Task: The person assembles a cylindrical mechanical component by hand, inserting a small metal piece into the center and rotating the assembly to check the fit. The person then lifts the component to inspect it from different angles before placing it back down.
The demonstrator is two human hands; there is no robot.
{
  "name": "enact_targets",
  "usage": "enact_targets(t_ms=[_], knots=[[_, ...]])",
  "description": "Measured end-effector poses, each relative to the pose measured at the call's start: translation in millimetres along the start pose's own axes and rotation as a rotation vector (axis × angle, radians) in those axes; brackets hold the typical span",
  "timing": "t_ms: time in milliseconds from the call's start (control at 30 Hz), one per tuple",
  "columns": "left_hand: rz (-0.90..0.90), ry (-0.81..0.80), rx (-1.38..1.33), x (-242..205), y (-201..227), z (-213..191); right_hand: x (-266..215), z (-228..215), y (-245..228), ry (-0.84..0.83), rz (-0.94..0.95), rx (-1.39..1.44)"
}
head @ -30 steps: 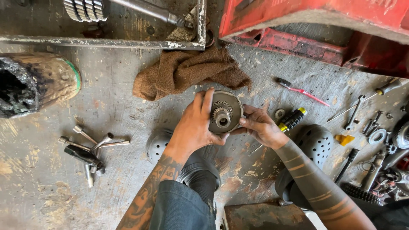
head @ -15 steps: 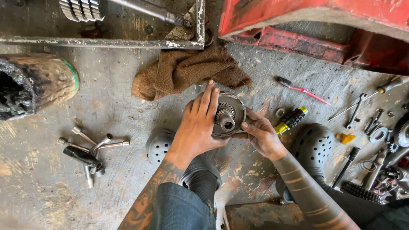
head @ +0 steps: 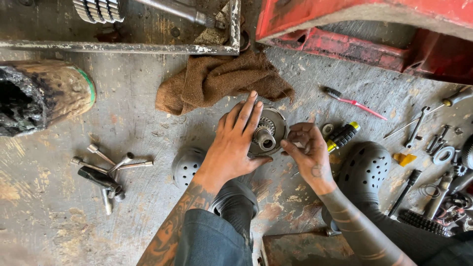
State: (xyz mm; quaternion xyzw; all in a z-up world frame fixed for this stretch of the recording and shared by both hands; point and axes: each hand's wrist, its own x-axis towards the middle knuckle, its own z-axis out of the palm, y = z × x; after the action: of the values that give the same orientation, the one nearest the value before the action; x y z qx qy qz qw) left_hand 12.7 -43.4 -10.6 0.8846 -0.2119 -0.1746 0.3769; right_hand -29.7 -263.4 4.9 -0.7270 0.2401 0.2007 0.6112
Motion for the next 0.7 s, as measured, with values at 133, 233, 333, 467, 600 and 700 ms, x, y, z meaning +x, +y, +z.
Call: enact_targets(t_ms=[133,233,333,467,600,700], knots=[[-0.025,0.024,-0.002,-1.0,1.3,-0.3,0.1,1.4,-6.2,-0.050,0.036,-0.049],[-0.026,0.034,-0.007,-0.8,-1.2,-1.4,3.6,1.3,-9.6,-0.076,0.051,0.033],[0.003,0.049,-0.168,-3.8,-7.1,-3.6,1.4,1.6,-12.5,-0.080,0.102,0.029],[0.015,0.023,-0.322,-6.7,-10.1,-12.7,-1.5,3.1,-9.1,-0.060,0.131,0.128],[0.032,0.016,-0.298,-6.8,-15.6,-12.0,-0.7,2.4,-4.9,-0.052,0.129,0.121],[0.045,0.024,-0.303,-7.2,-16.3,-11.9,-1.2,3.0,-5.6,-0.045,0.094,0.129]])
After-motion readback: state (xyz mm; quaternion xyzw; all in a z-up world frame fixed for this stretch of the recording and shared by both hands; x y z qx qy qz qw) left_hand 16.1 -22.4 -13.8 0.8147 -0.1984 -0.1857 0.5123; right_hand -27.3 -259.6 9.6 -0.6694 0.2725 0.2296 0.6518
